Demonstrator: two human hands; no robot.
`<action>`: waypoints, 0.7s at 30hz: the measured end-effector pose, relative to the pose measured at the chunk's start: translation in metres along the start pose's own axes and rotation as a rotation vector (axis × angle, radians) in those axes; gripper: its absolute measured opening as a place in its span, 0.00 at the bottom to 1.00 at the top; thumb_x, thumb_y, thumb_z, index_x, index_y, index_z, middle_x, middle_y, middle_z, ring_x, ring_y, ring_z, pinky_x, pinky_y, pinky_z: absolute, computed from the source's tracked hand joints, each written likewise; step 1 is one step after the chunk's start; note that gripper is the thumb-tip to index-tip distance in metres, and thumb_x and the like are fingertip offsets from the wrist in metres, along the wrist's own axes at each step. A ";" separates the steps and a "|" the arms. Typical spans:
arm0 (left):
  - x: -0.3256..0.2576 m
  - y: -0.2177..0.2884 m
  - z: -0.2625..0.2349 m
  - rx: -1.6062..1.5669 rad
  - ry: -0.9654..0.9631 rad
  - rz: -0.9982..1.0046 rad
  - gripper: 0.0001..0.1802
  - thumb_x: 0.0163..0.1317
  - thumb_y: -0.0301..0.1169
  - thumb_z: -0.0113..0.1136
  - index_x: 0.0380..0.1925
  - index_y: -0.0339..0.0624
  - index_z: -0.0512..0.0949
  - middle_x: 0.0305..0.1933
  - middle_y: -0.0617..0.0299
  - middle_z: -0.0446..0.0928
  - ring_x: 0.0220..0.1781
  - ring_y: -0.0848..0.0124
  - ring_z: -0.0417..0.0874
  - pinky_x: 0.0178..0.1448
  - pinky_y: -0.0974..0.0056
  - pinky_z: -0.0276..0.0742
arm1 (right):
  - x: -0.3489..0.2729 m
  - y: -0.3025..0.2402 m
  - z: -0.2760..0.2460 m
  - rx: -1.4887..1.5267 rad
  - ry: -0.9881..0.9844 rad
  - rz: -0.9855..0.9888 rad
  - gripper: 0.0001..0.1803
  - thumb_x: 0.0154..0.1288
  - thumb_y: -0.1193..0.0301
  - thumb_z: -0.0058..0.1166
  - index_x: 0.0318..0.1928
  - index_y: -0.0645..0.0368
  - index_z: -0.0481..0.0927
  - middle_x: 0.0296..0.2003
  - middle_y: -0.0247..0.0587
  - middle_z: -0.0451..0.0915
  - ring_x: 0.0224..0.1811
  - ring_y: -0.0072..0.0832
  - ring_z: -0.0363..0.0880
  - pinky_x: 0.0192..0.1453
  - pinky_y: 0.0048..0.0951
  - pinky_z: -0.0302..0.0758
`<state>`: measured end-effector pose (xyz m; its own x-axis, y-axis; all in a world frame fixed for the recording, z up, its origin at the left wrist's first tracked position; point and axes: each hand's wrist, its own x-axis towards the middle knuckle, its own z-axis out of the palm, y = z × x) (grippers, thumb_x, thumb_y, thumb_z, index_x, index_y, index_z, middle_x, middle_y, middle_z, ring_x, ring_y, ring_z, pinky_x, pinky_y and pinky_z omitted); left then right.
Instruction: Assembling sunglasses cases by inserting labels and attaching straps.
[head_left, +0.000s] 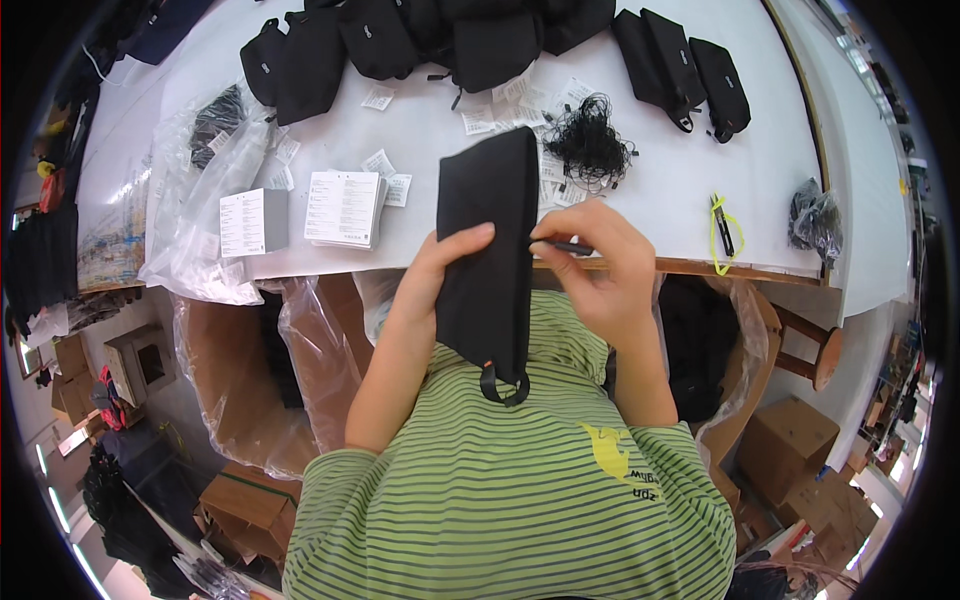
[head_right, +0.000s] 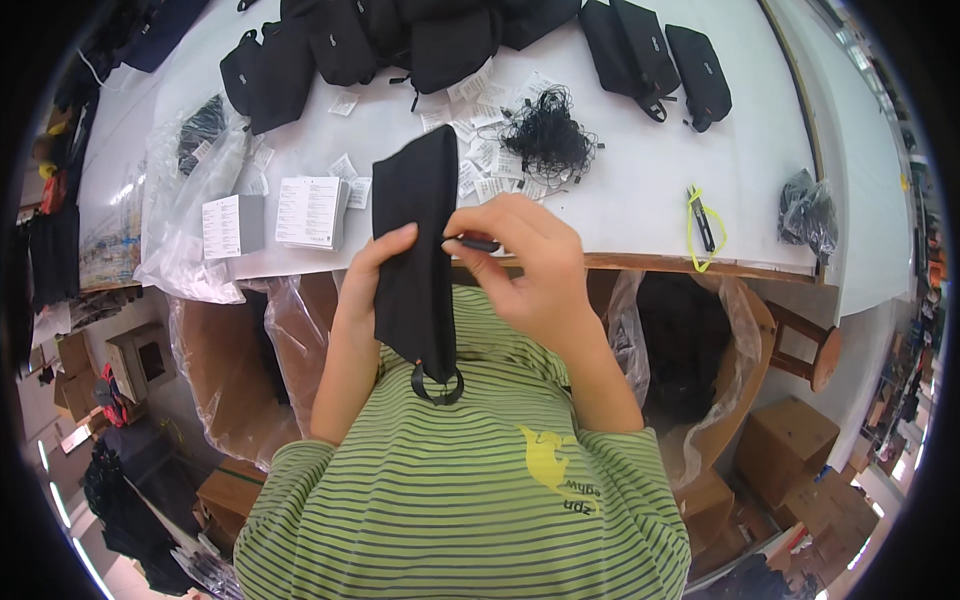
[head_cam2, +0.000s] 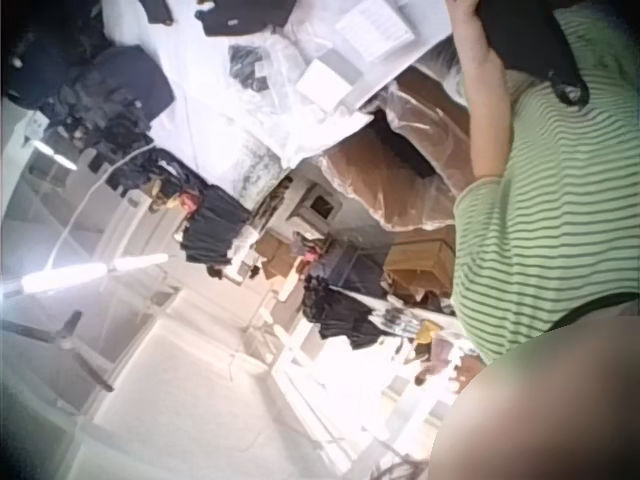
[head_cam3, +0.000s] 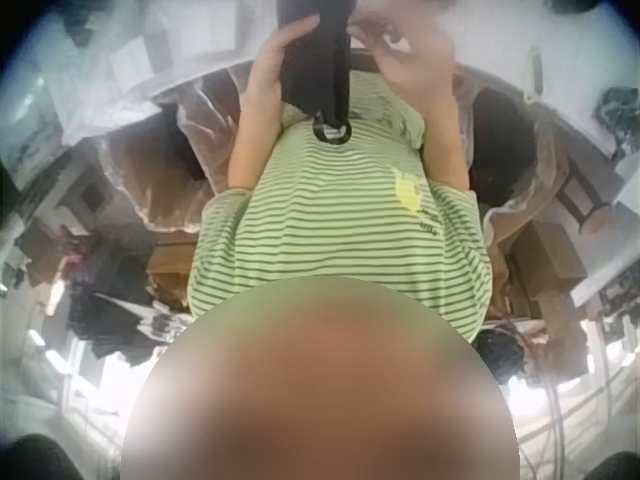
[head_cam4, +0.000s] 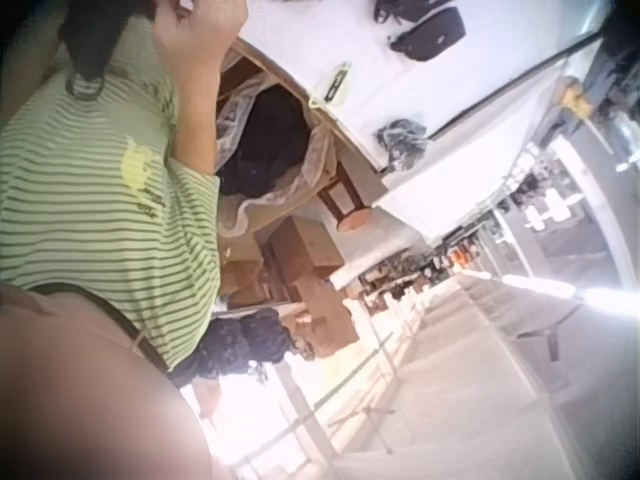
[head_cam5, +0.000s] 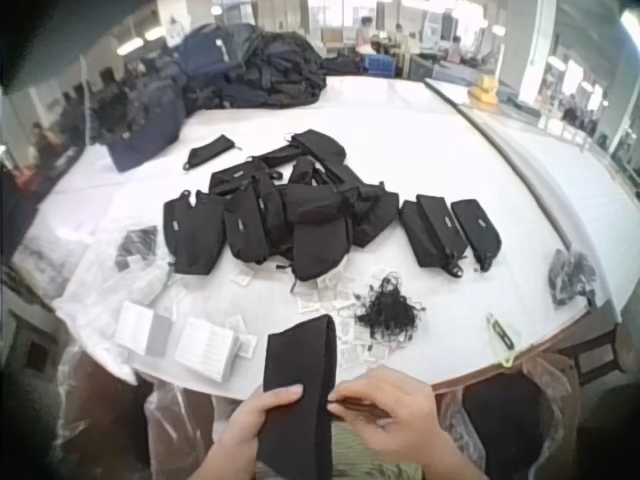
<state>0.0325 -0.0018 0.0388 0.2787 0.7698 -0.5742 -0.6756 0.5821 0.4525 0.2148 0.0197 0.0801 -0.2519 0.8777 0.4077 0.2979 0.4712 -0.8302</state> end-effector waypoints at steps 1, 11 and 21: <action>0.001 0.001 -0.002 -0.002 0.002 -0.006 0.18 0.56 0.30 0.63 0.45 0.33 0.76 0.39 0.57 0.81 0.35 0.71 0.84 0.40 0.68 0.82 | -0.002 -0.004 0.002 0.047 -0.062 0.023 0.09 0.49 0.83 0.62 0.32 0.61 0.79 0.27 0.35 0.78 0.26 0.26 0.74 0.29 0.22 0.68; 0.010 0.016 -0.014 -0.225 0.025 -0.012 0.15 0.67 0.41 0.51 0.28 0.43 0.68 0.17 0.69 0.58 0.18 0.79 0.58 0.22 0.72 0.55 | -0.016 -0.025 0.015 0.361 -0.371 0.216 0.08 0.51 0.80 0.60 0.32 0.58 0.79 0.24 0.31 0.76 0.24 0.22 0.71 0.27 0.21 0.63; 0.009 0.016 -0.009 -0.264 0.087 0.043 0.13 0.67 0.38 0.53 0.30 0.39 0.69 0.22 0.68 0.63 0.19 0.78 0.58 0.22 0.71 0.56 | -0.018 -0.025 0.014 0.372 -0.419 0.252 0.08 0.51 0.80 0.60 0.33 0.59 0.78 0.25 0.32 0.77 0.26 0.22 0.74 0.27 0.22 0.63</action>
<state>0.0181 0.0118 0.0352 0.1940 0.7599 -0.6204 -0.8430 0.4525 0.2907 0.1995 -0.0093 0.0877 -0.5783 0.8136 0.0601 0.0728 0.1249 -0.9895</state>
